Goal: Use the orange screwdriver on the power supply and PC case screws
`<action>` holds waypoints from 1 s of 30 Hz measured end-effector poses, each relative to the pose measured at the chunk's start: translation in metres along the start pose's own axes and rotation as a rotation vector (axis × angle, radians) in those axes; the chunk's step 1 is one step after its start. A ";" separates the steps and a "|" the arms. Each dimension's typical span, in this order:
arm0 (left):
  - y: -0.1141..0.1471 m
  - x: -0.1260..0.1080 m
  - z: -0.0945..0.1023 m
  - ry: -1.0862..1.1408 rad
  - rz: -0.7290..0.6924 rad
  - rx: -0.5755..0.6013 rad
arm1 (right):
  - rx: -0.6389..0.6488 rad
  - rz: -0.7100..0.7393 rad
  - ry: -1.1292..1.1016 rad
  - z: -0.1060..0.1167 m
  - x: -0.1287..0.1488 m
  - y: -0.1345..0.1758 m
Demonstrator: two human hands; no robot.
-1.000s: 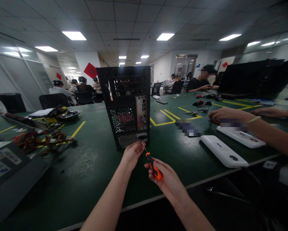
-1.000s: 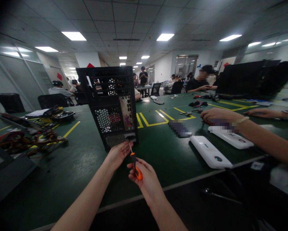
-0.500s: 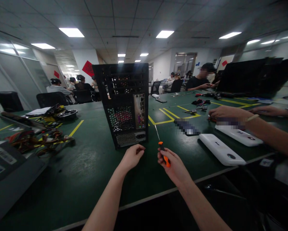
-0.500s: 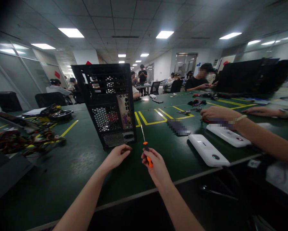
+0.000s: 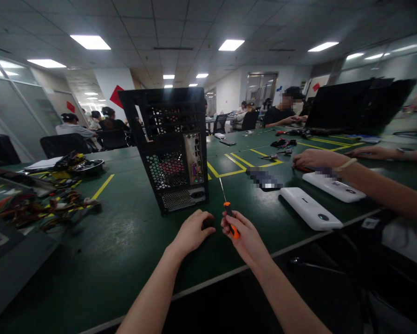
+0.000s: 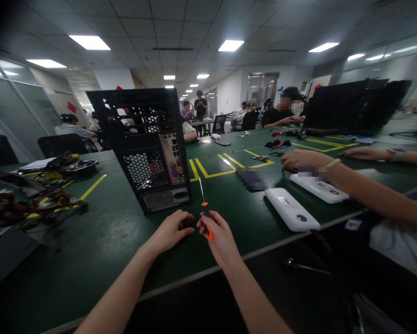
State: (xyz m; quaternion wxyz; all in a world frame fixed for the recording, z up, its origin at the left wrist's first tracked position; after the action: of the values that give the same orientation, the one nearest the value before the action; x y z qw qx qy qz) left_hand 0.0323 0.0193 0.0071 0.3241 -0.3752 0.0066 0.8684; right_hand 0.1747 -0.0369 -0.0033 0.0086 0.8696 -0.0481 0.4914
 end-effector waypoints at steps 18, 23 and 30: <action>-0.010 0.004 -0.006 0.105 -0.015 -0.064 | -0.030 -0.011 -0.059 0.001 -0.001 0.001; -0.012 0.014 0.010 0.274 0.073 -0.222 | -0.106 -0.032 -0.205 0.009 -0.002 -0.002; -0.005 0.018 0.012 0.116 0.127 -0.039 | -0.085 -0.026 -0.237 0.009 0.000 -0.001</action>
State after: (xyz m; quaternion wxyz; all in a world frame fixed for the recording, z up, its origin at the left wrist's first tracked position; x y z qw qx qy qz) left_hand 0.0182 0.0366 0.0049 0.2601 -0.4299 0.0322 0.8640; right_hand 0.1820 -0.0361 -0.0080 0.0460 0.9209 -0.0585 0.3827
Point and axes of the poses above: each hand's wrist, its own y-axis away from the middle knuckle, its own z-axis out of the back of the hand, x = y × z, the point moved 1 cm from there along -y, towards the middle knuckle, and after that the axes turned 6 degrees about y, right-handed, at the moved point
